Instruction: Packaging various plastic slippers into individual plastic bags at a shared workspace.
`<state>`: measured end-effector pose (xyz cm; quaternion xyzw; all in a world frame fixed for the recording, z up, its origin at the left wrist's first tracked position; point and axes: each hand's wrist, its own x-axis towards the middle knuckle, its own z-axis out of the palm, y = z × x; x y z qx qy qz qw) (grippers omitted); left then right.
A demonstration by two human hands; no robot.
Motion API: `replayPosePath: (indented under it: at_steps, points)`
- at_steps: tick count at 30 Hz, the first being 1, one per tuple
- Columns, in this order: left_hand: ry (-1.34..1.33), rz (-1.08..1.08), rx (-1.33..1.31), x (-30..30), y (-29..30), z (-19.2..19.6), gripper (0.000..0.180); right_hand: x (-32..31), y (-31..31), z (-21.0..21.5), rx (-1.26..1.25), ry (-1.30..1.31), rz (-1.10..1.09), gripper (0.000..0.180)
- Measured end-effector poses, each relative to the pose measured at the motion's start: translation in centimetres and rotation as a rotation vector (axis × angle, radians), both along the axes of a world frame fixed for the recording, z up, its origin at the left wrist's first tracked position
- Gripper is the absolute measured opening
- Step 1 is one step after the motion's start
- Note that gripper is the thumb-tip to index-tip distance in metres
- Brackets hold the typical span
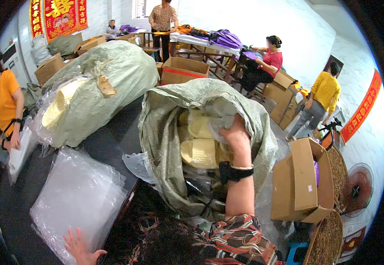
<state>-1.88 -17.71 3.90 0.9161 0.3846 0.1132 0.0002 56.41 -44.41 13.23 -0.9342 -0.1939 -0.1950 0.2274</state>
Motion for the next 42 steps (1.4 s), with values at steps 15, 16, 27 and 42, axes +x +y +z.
replayPosePath:
  at_steps: [15,16,27,42]
  points:
    - [-0.083,0.222,-0.254,-1.0,-2.1,1.3,0.104,-22.8,14.8,12.4,0.097,0.036,1.759,0.087]
    - [-0.111,0.212,-0.212,-1.4,-2.4,0.4,0.099,-23.9,17.1,12.6,0.076,0.068,1.945,0.094]
    - [-0.193,0.551,-0.209,-7.4,-6.0,2.2,0.075,-29.1,30.5,7.9,-0.336,-0.412,1.747,0.069]
    - [-0.401,0.482,0.102,-6.4,0.9,4.4,0.052,-25.4,29.9,-3.7,-0.161,0.830,1.159,0.052]
